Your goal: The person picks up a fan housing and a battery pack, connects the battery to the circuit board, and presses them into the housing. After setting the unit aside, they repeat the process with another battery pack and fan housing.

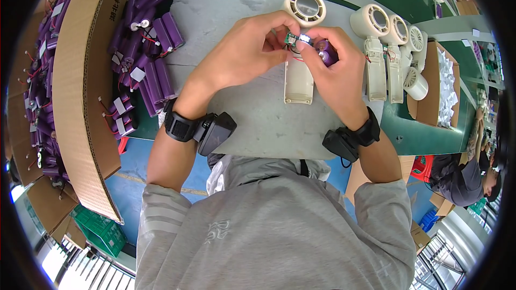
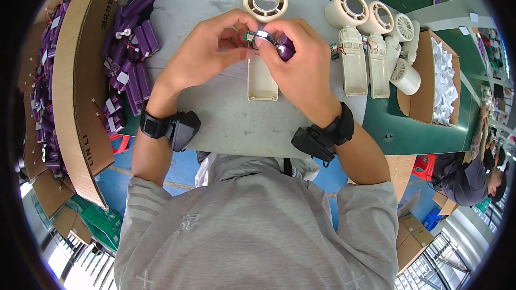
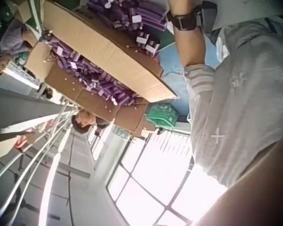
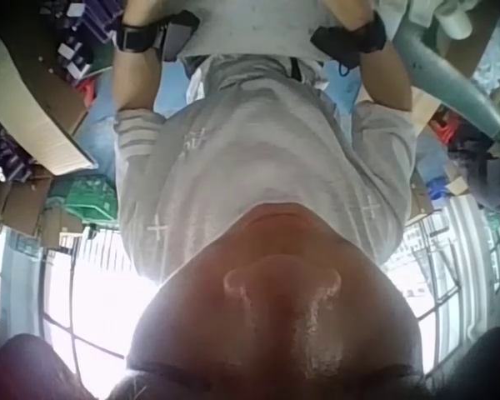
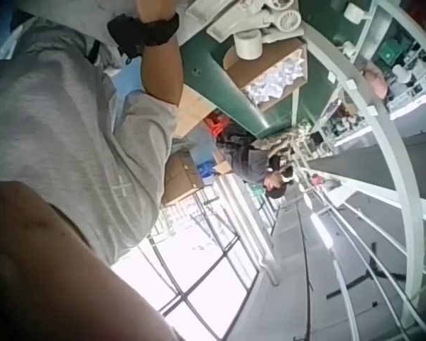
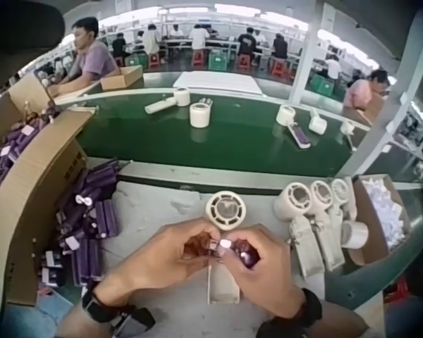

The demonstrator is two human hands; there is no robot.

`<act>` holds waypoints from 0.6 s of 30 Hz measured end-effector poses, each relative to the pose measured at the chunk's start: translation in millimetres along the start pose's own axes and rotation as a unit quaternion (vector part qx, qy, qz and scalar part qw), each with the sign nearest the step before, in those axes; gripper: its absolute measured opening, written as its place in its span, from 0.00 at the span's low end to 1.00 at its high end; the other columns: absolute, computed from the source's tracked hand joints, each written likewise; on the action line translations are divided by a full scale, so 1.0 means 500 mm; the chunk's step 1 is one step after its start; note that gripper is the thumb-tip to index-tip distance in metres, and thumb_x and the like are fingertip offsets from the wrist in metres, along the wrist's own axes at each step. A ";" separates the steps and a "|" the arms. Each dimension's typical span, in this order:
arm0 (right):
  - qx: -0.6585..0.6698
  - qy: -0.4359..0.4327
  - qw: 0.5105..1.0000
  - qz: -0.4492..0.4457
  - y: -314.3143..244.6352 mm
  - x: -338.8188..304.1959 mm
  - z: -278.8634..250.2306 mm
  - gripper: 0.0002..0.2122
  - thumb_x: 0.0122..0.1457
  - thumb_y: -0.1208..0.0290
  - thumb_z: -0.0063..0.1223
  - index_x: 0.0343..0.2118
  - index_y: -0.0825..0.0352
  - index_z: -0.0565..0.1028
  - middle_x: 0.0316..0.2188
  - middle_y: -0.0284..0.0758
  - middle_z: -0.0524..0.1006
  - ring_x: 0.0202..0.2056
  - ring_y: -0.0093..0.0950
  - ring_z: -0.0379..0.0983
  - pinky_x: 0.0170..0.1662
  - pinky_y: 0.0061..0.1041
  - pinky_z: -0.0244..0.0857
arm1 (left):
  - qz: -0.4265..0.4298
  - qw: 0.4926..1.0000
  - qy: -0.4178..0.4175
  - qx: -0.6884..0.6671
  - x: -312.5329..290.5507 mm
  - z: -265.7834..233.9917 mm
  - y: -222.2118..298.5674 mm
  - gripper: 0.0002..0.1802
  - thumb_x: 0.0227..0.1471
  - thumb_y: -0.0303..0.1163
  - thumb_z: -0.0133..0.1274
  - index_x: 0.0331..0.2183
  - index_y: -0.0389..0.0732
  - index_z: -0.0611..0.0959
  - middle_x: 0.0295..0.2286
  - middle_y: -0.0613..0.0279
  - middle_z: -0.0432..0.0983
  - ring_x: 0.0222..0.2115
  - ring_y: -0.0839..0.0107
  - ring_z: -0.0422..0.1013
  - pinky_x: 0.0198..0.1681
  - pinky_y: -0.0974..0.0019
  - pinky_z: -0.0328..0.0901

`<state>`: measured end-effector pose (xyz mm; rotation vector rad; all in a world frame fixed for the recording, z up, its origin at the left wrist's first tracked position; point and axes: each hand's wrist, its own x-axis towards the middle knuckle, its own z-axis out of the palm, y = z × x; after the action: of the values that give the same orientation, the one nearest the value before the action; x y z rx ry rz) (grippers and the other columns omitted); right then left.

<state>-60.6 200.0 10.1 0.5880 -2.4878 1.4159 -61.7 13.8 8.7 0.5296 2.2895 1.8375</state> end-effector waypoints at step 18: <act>0.030 -0.080 0.989 0.121 -0.002 0.008 -0.012 0.07 0.55 0.72 0.59 0.31 0.70 0.75 0.20 0.24 0.71 0.23 0.12 0.61 0.27 0.14 0.55 | -0.119 0.990 0.031 0.075 -0.011 -0.017 0.017 0.09 0.42 0.28 0.60 0.28 0.33 0.84 0.22 0.55 0.79 0.21 0.70 0.73 0.27 0.68 0.67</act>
<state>-63.7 203.7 15.7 0.4355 -2.7288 1.5908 -58.0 5.4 18.7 0.2097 2.4239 1.6003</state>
